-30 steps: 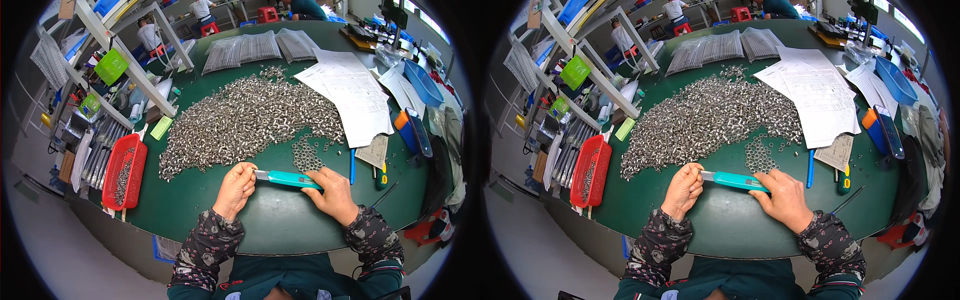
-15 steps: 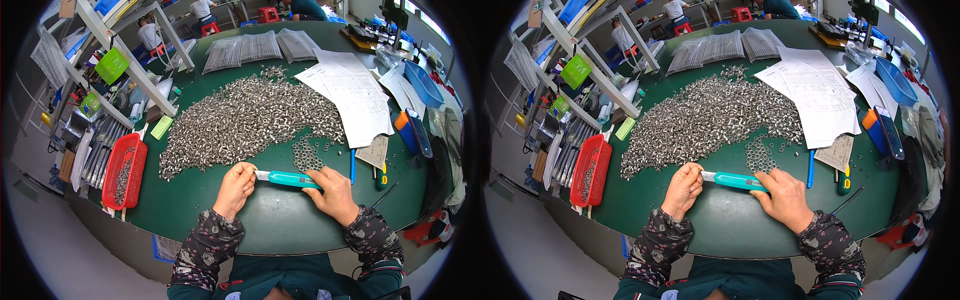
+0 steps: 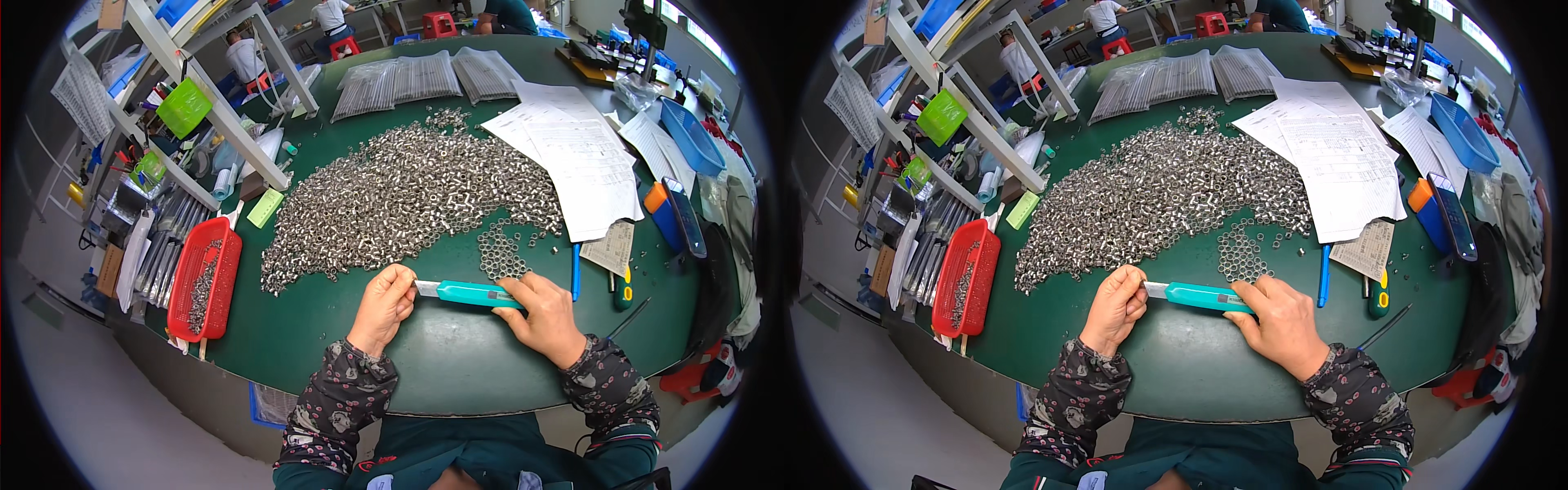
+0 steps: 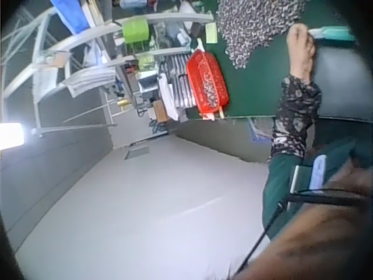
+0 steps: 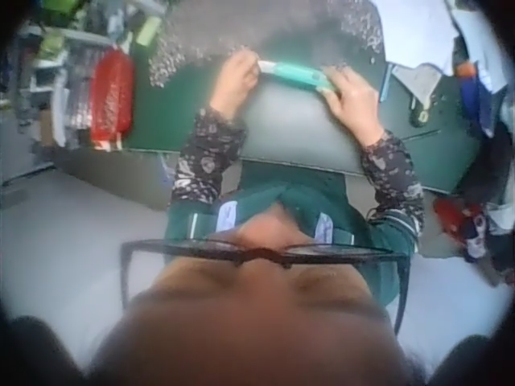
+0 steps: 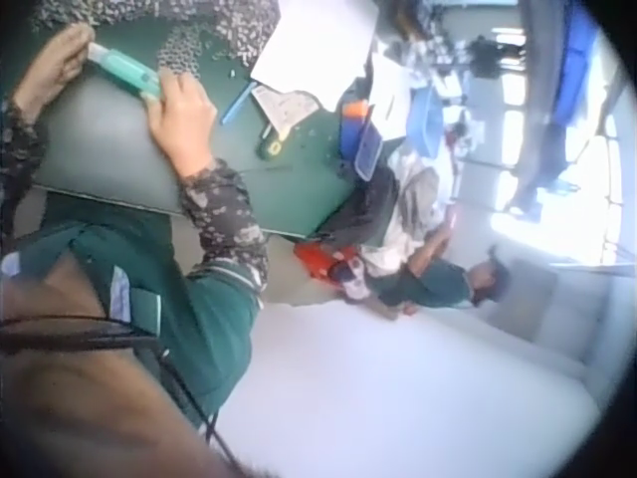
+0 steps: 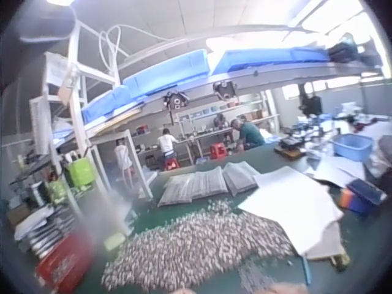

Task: Inspecting and sorting small metal components on a workbench using a utility knife.

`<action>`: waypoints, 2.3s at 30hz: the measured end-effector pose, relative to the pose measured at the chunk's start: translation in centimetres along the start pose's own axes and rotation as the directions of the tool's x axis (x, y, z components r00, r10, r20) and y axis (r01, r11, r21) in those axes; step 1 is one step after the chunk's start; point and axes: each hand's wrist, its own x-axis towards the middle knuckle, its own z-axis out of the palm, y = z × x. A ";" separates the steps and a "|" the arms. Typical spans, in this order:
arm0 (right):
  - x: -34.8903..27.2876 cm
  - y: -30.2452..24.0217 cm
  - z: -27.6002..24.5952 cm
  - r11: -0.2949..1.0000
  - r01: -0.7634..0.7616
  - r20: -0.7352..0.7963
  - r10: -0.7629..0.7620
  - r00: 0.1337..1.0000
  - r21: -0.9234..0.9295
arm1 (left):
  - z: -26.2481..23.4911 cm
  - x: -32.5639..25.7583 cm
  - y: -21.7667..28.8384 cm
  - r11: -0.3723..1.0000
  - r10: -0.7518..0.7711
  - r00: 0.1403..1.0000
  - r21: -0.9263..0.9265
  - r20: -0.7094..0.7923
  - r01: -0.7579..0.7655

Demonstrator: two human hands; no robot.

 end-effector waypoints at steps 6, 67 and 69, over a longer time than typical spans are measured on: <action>0.0 0.0 0.0 1.000 0.009 0.014 -0.009 1.000 0.003 | -0.2 -0.1 0.3 1.000 -0.016 1.000 0.020 0.014 0.016; 0.2 0.6 -0.8 0.985 -0.052 0.040 0.046 0.998 0.164 | -1.0 0.2 0.5 0.985 0.041 0.987 -0.170 0.152 -0.015; -0.1 0.7 -0.4 0.964 -0.128 0.104 0.106 0.989 0.234 | -0.9 0.3 0.5 0.980 0.044 0.986 -0.196 0.162 -0.012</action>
